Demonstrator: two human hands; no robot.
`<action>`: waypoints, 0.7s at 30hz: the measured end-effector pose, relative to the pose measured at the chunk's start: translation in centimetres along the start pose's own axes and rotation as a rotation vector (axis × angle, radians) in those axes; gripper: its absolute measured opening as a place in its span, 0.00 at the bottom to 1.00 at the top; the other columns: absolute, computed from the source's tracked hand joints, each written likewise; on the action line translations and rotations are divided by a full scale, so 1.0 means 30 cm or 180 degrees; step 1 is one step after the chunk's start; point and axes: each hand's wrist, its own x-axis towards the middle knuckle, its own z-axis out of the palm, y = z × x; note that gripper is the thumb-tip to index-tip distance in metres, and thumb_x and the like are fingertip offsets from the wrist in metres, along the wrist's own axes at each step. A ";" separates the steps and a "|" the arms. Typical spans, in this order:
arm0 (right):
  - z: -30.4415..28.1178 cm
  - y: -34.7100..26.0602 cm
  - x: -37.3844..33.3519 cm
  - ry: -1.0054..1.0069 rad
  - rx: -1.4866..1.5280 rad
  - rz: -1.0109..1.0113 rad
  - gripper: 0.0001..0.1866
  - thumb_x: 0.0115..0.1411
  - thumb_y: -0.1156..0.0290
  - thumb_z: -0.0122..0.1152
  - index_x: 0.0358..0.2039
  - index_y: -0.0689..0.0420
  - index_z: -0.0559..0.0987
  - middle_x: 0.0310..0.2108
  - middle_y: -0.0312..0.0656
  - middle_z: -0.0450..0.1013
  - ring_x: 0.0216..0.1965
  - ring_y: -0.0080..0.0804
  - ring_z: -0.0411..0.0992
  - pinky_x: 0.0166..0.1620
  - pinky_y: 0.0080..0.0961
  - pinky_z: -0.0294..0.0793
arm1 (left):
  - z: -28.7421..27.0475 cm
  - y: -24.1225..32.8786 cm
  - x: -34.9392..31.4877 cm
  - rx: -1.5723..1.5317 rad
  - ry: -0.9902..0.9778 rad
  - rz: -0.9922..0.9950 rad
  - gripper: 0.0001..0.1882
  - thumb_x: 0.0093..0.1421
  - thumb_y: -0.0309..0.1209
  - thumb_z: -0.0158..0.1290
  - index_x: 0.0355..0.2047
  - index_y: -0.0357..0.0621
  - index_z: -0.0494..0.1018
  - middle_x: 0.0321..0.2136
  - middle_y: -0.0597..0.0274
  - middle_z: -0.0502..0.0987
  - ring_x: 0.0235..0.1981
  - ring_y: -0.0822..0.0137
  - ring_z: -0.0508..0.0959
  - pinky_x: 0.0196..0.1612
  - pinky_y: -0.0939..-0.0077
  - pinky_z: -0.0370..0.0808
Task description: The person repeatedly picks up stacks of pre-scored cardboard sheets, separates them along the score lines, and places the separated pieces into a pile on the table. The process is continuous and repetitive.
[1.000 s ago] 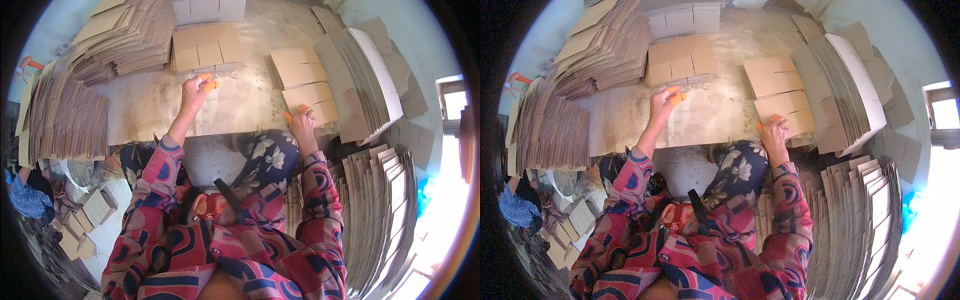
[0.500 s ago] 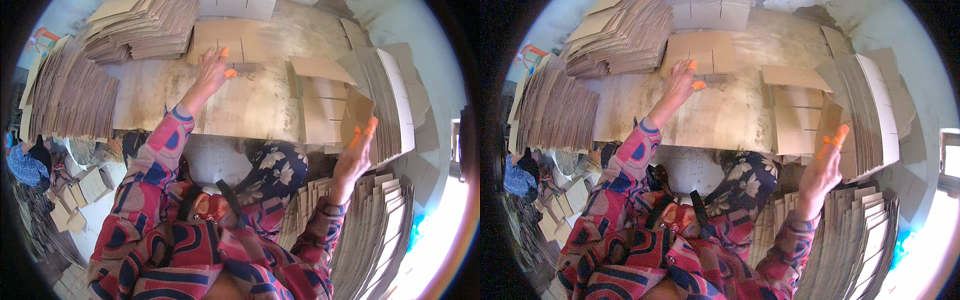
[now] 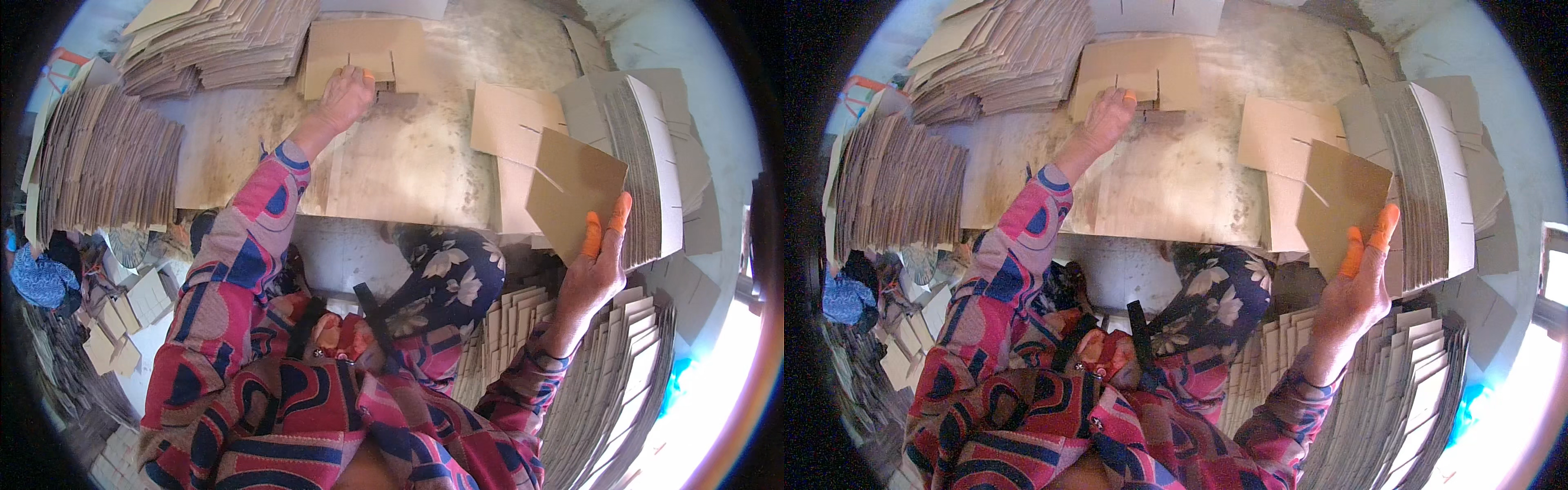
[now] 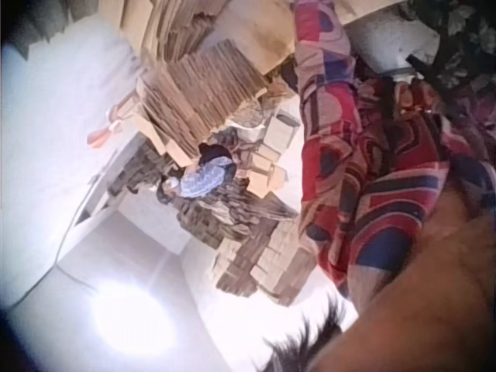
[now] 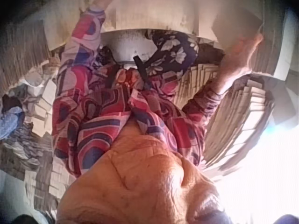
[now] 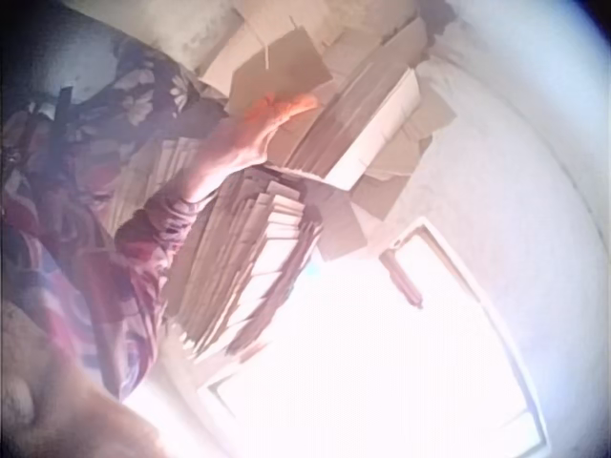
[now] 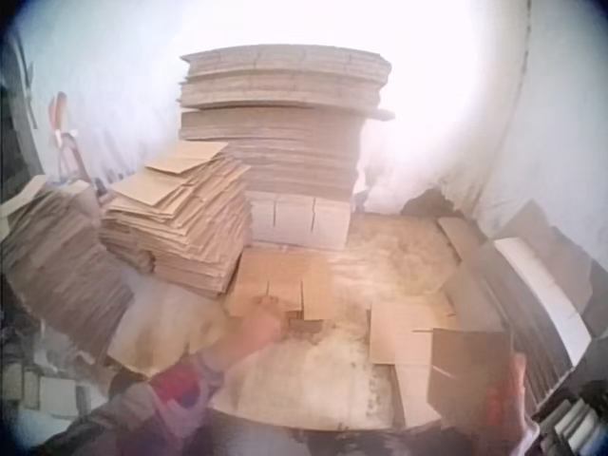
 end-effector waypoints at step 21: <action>-0.189 -0.153 0.018 0.0941 0.1454 0.0579 0.22 0.59 0.79 0.61 0.55 0.60 0.73 0.34 0.38 0.79 0.31 0.14 0.71 0.36 0.11 0.72 | -0.729 0.053 -0.028 -0.1403 -0.0423 -0.0207 0.05 0.49 0.20 0.52 0.28 0.39 0.75 0.28 0.50 0.77 0.32 0.45 0.76 0.34 0.56 0.73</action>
